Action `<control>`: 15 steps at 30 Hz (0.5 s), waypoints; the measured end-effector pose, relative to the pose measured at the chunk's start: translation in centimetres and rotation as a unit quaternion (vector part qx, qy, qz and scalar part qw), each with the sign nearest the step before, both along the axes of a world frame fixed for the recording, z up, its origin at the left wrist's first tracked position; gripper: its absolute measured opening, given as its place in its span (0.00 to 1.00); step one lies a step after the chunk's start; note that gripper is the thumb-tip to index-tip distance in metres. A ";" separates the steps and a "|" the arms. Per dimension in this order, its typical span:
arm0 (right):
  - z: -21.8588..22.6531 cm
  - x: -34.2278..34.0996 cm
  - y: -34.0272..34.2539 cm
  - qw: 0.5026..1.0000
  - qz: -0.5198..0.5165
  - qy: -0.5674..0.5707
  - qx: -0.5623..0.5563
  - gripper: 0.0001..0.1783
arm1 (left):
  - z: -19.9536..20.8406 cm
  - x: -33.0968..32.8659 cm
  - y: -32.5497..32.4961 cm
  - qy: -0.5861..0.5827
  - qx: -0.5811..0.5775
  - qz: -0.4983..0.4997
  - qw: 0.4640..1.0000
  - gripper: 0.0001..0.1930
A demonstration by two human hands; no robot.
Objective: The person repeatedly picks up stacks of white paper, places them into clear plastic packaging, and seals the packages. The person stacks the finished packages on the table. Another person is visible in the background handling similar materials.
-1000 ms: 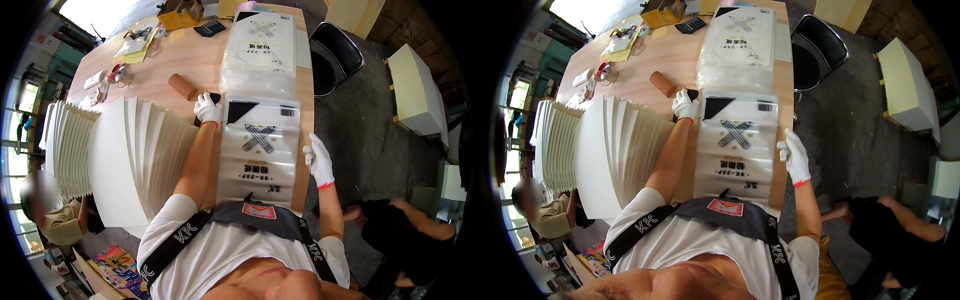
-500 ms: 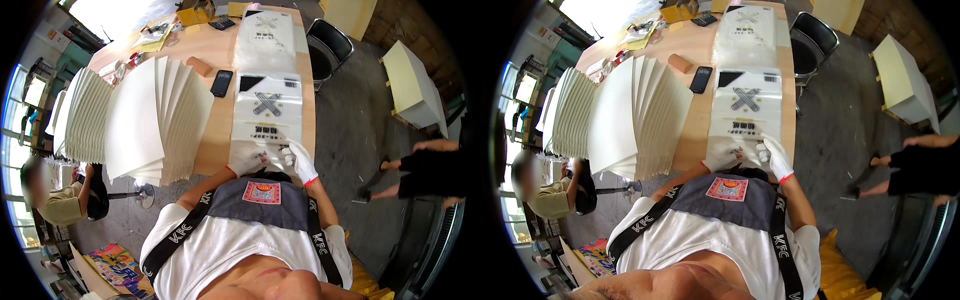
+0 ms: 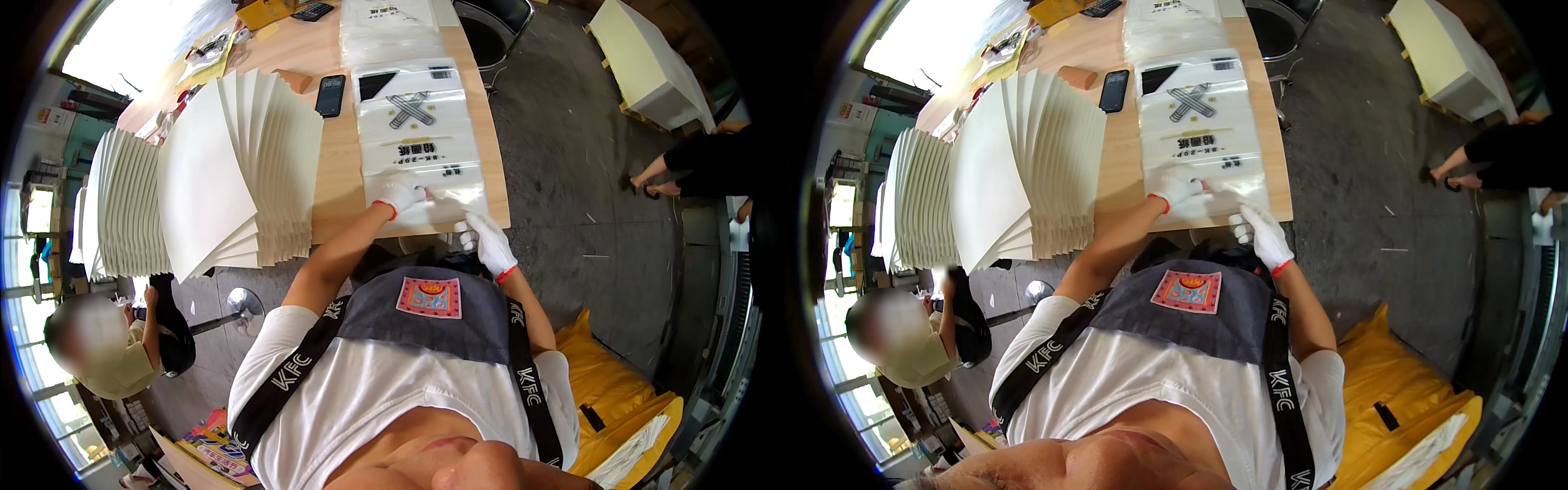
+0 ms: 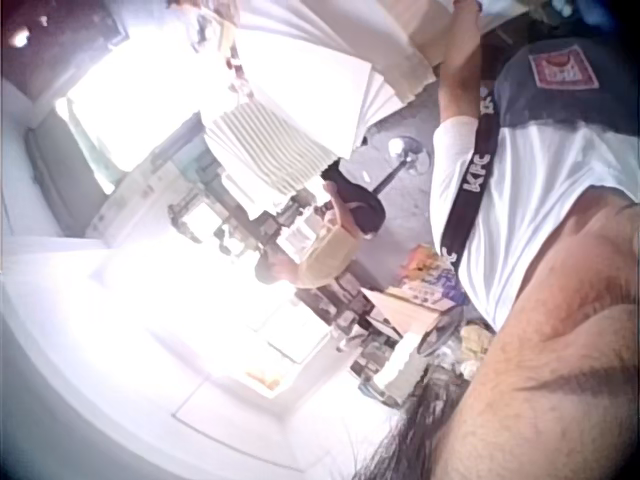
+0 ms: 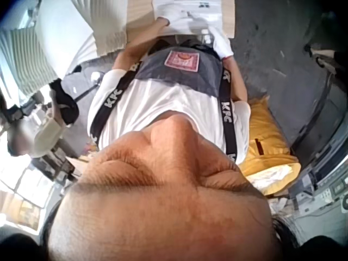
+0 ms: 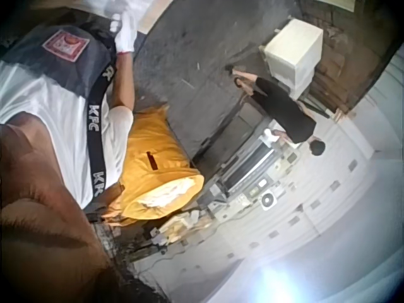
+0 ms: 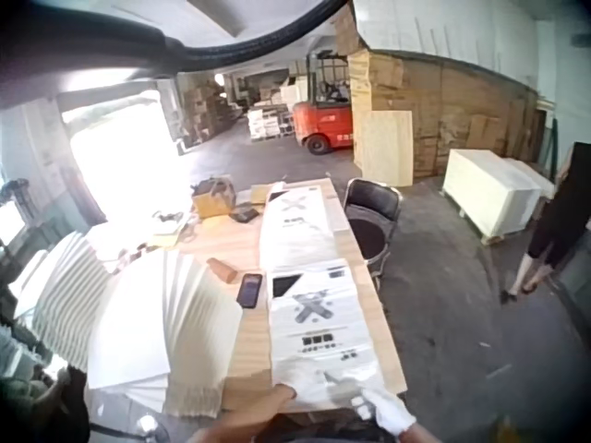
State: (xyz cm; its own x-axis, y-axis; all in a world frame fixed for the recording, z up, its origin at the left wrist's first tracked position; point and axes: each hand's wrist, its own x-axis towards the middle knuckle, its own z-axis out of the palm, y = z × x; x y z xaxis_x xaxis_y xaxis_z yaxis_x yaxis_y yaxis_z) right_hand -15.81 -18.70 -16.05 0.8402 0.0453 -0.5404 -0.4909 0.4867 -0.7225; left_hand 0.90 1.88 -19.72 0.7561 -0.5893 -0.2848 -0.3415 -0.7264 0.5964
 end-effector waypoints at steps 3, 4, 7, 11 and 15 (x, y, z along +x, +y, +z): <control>0.2 1.1 1.2 0.996 0.073 0.020 -0.044 0.26 | 1.0 1.0 0.4 0.044 -0.049 0.002 0.998 0.15; 1.4 2.2 2.3 0.994 0.082 0.013 -0.067 0.24 | 1.4 1.2 0.5 0.061 -0.051 -0.002 0.997 0.15; 2.2 6.7 4.0 0.984 0.053 -0.046 -0.163 0.23 | 3.7 1.1 0.3 0.004 -0.124 -0.026 0.992 0.14; -0.8 9.4 4.4 0.911 0.068 -0.111 -0.390 0.25 | 3.6 5.5 1.1 -0.189 -0.183 -0.050 0.963 0.14; -1.5 7.0 0.6 0.781 0.145 -0.128 -0.594 0.26 | 11.7 6.0 0.6 0.268 -0.670 0.106 0.684 0.23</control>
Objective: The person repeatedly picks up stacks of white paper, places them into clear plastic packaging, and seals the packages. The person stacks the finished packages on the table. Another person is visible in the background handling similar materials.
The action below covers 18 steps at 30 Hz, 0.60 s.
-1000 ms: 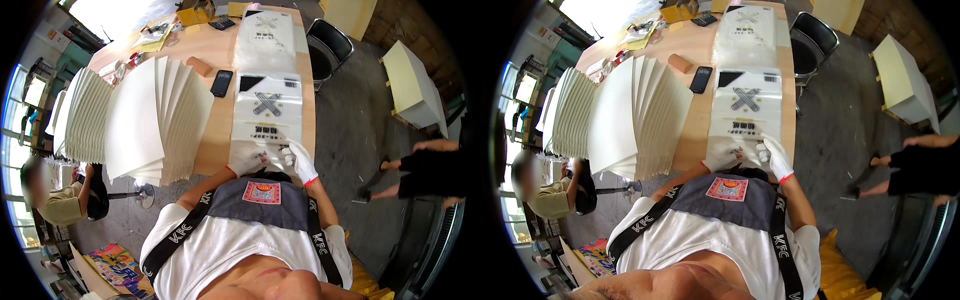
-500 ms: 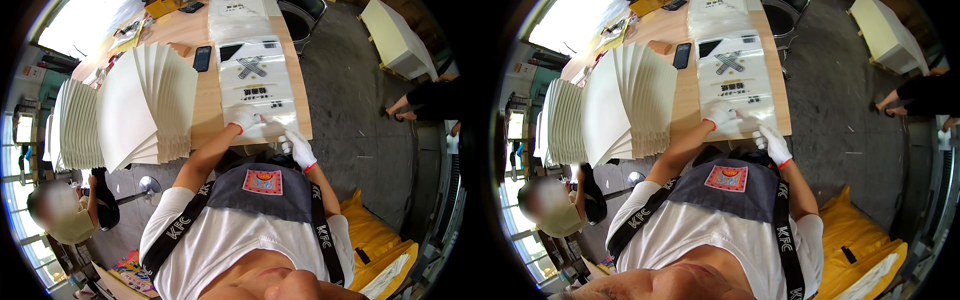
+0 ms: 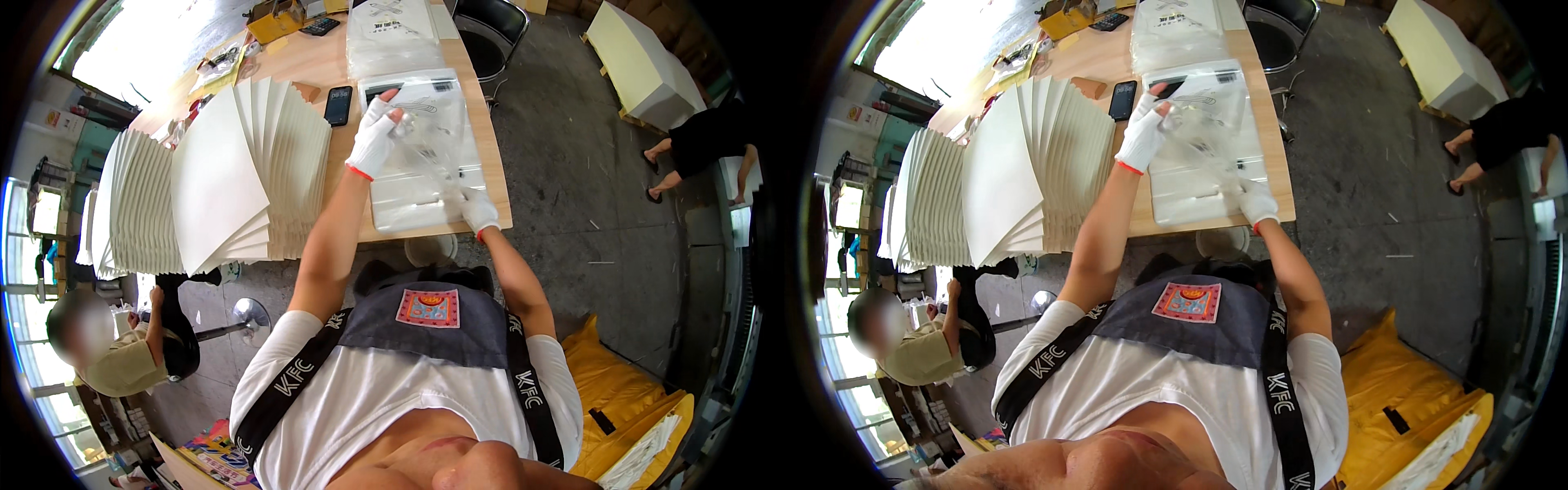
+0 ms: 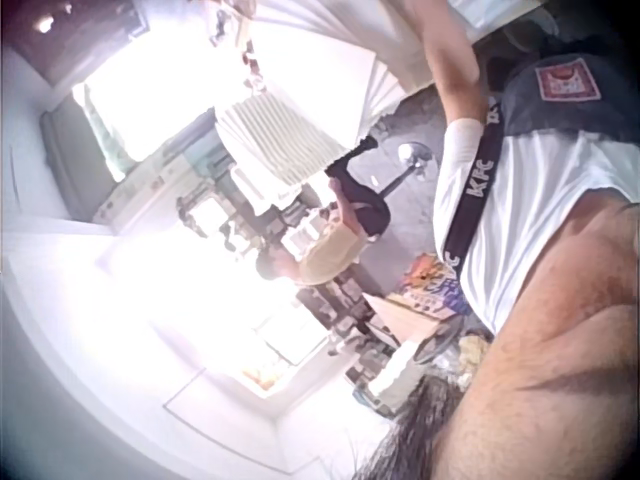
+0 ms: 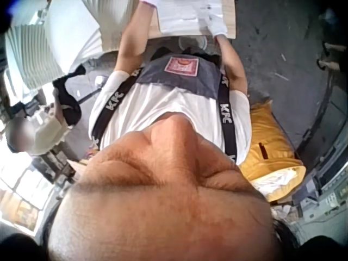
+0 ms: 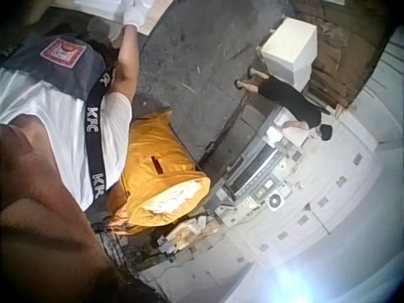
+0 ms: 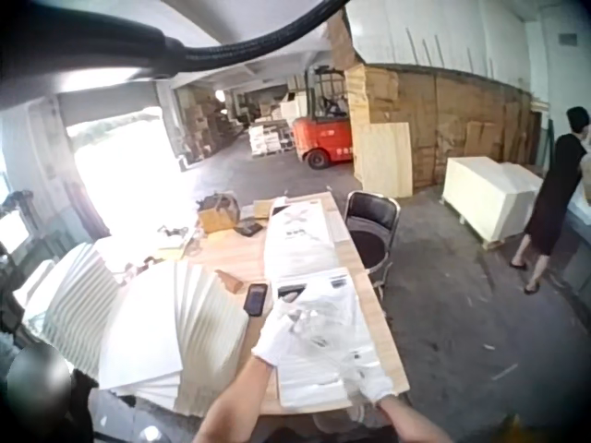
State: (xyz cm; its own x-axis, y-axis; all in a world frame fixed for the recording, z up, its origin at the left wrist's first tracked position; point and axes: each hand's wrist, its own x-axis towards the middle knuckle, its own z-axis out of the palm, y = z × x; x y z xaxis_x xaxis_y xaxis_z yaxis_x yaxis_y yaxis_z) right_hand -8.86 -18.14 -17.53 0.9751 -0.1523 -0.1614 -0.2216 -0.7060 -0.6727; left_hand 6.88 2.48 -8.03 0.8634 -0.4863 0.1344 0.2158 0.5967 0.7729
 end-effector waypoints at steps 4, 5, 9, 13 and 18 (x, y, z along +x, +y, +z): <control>7.3 0.6 0.4 0.991 0.043 0.084 0.093 0.24 | 0.1 -1.7 0.0 -0.126 0.304 0.030 0.944 0.21; 8.8 0.6 0.9 0.987 0.049 0.067 0.136 0.23 | 0.2 -2.1 -0.4 -0.119 0.320 0.019 0.940 0.20; 5.4 6.3 4.1 0.987 0.091 -0.126 -0.042 0.22 | 5.3 -5.2 -3.5 -0.186 0.366 0.010 0.912 0.16; 5.0 6.4 6.4 0.958 0.112 -0.257 0.055 0.22 | 5.7 -6.9 -2.2 -0.287 0.441 0.095 0.845 0.18; 14.9 5.2 3.2 0.926 0.341 0.063 -0.149 0.15 | 6.1 -10.0 0.7 -0.470 0.545 0.336 0.608 0.27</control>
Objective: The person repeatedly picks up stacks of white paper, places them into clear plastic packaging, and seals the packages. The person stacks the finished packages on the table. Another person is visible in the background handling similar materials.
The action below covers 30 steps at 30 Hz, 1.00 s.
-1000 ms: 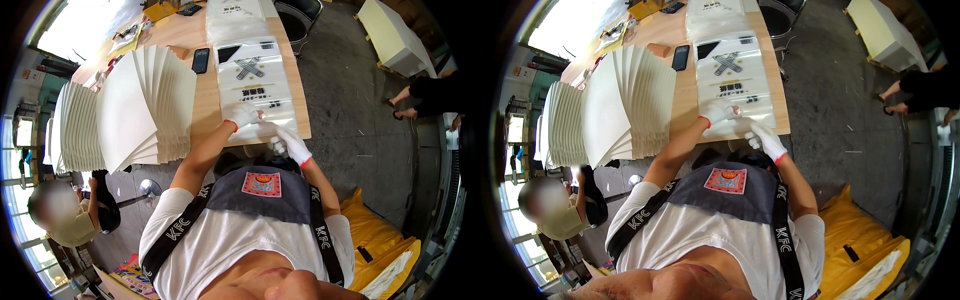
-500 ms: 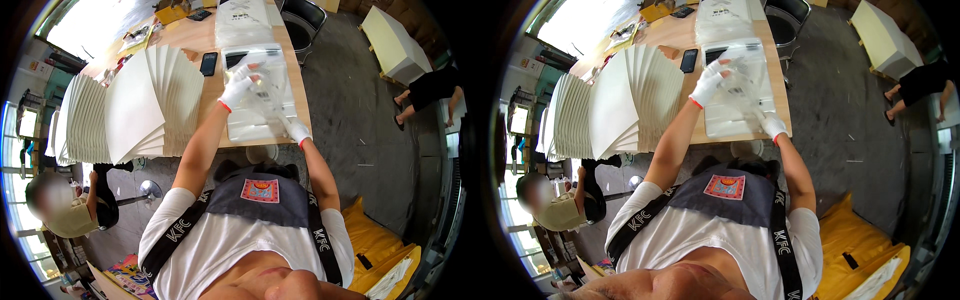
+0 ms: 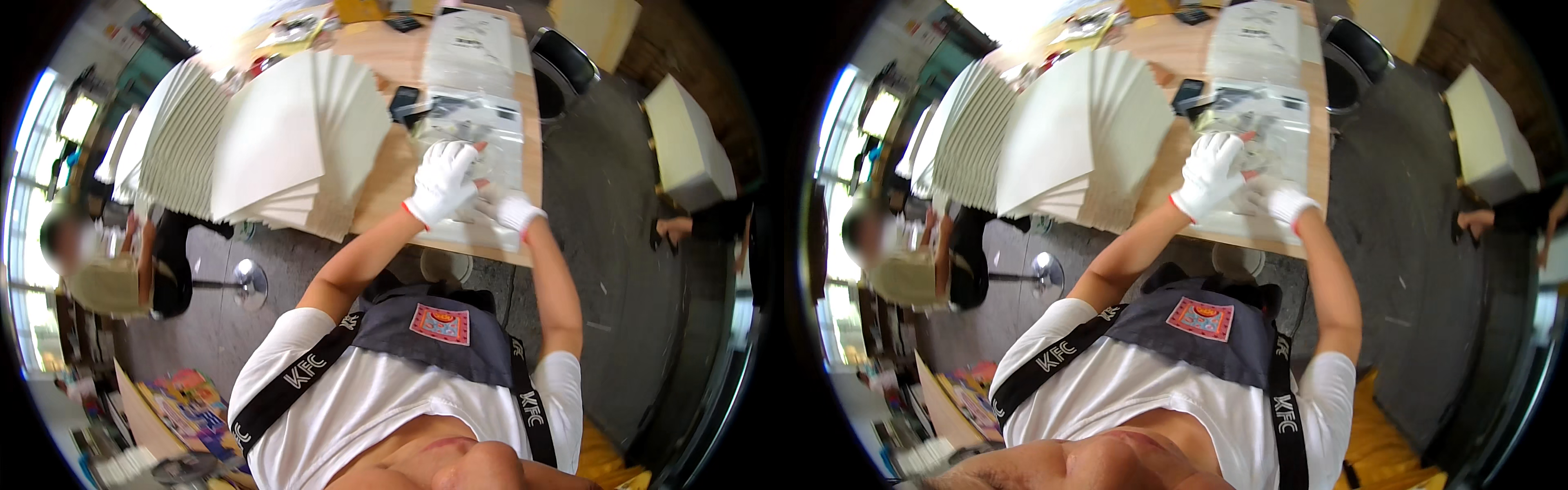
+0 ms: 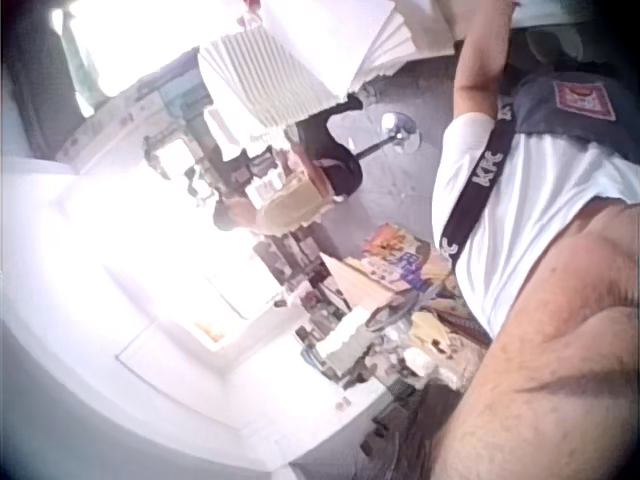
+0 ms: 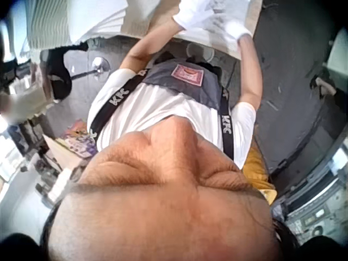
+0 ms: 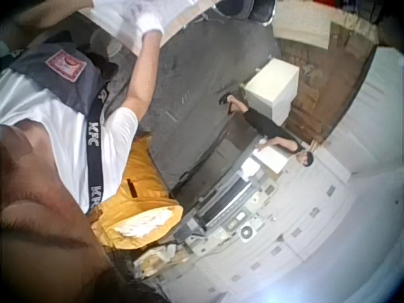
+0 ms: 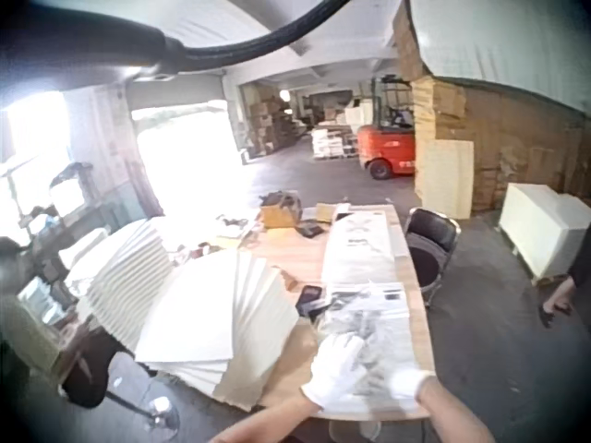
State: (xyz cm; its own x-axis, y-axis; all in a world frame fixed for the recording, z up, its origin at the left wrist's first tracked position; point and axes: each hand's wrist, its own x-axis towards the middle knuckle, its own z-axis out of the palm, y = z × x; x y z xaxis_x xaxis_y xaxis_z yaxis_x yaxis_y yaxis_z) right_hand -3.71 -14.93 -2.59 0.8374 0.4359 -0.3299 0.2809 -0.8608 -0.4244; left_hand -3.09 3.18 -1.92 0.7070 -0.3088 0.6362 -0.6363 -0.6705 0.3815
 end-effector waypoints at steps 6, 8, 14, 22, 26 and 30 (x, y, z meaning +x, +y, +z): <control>10.9 -1.7 6.1 0.942 -0.049 0.131 0.306 0.21 | 0.2 -8.5 9.1 -0.109 -0.012 -0.016 0.994 0.22; 8.2 -0.7 10.9 0.905 0.004 0.096 0.414 0.23 | 0.8 -10.6 12.5 -0.137 0.005 0.003 0.991 0.20; 6.5 2.5 22.1 0.895 -0.033 0.233 0.378 0.23 | 2.2 -12.5 17.8 -0.054 0.054 0.247 0.966 0.19; 7.2 1.7 22.1 0.776 -0.107 0.401 0.475 0.11 | 0.9 -14.1 18.5 -0.007 -0.031 0.208 0.978 0.16; 6.1 -3.2 13.3 0.805 -0.011 0.378 0.457 0.11 | -5.9 -16.9 22.3 0.298 -0.538 0.082 0.784 0.21; 3.9 -4.8 10.1 0.831 -0.004 0.341 0.440 0.26 | 1.7 -17.9 27.2 0.450 -0.754 -0.048 0.476 0.36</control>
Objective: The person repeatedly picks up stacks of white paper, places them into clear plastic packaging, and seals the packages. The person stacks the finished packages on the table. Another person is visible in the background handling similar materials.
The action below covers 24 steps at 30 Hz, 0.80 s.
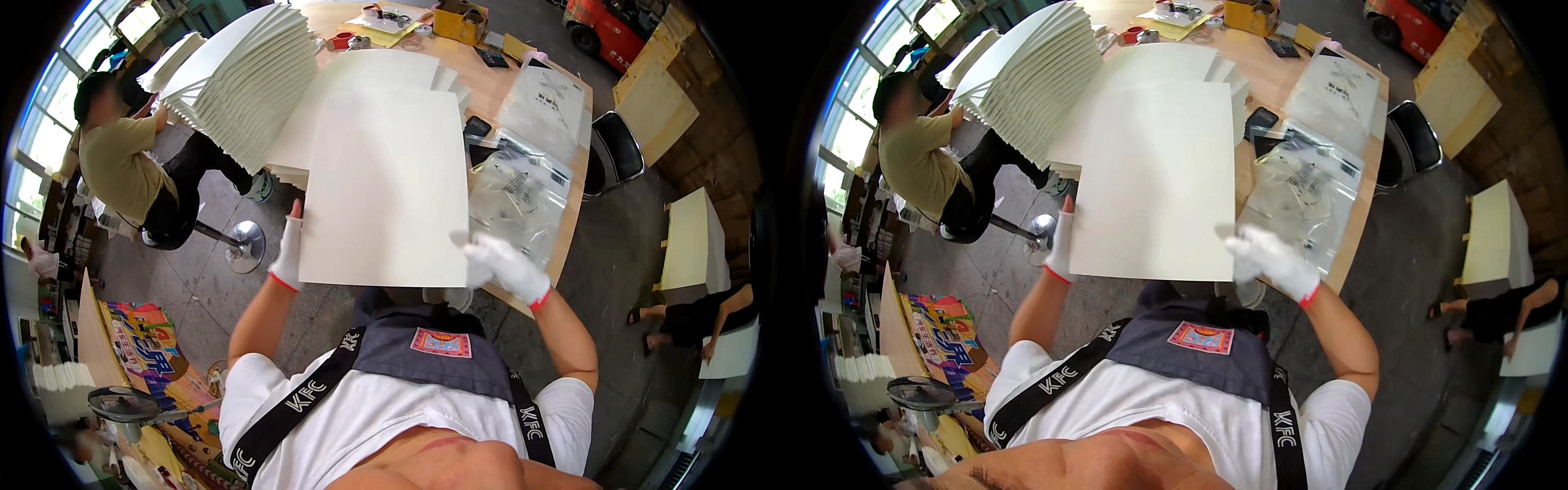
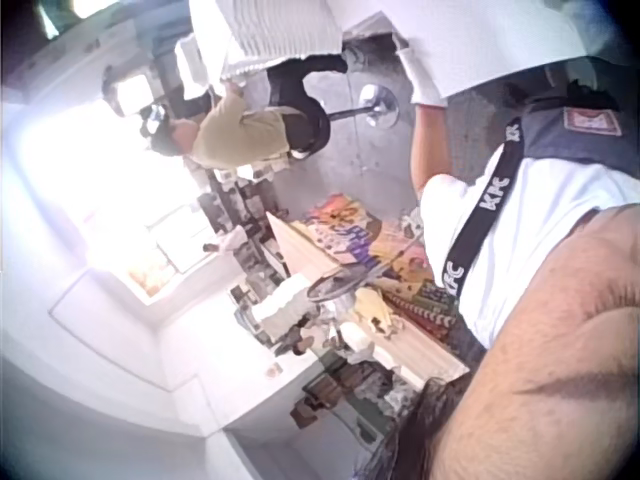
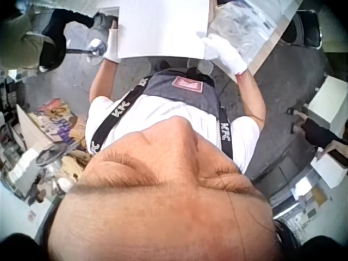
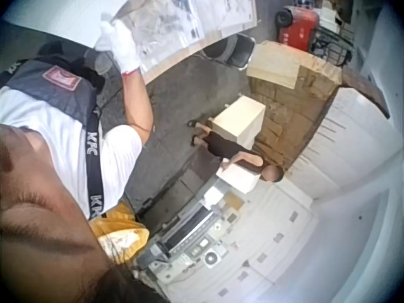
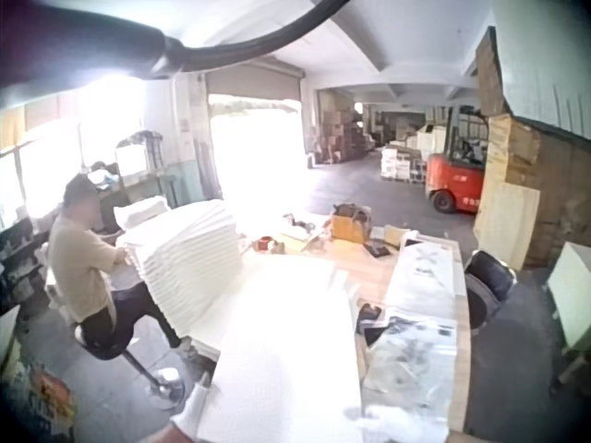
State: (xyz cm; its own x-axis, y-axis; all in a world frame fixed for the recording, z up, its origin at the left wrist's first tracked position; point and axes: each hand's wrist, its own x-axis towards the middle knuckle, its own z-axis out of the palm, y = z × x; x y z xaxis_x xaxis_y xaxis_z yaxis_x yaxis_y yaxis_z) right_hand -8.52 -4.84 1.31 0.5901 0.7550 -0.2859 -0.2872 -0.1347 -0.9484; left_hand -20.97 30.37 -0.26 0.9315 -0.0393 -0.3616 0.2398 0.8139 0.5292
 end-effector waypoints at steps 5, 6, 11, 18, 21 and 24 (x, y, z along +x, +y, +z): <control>-0.6 4.9 4.6 0.982 -0.081 -0.041 0.167 0.30 | 4.3 0.3 2.0 0.050 0.302 -0.090 0.948 0.20; -1.7 6.2 5.4 0.975 -0.064 -0.006 0.212 0.29 | 4.9 0.1 2.1 0.056 0.294 -0.093 0.949 0.19; -0.5 5.5 5.7 0.974 -0.041 -0.108 0.195 0.22 | 4.5 0.0 2.1 -0.034 0.382 -0.120 0.916 0.25; 4.2 -4.7 1.6 0.857 -0.283 -0.429 -0.033 0.24 | 6.0 2.9 -15.6 -0.312 0.720 -0.181 0.593 0.50; 2.4 -6.2 -3.6 0.833 -0.366 -0.407 -0.081 0.19 | 4.0 5.4 -20.3 -0.467 0.729 -0.145 0.479 0.50; 0.7 -8.2 -9.1 0.762 -0.510 -0.374 -0.138 0.13 | 2.4 9.2 -23.7 -0.435 0.523 -0.171 0.712 0.38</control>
State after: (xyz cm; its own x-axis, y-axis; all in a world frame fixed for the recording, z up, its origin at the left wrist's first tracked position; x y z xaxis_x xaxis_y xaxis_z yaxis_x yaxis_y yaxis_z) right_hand -16.74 -13.96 2.01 0.9052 -0.2346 0.3544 0.2315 -0.4269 -0.8741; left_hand -11.79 6.71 2.16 0.8210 -0.4516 0.3492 -0.4605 -0.1624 0.8727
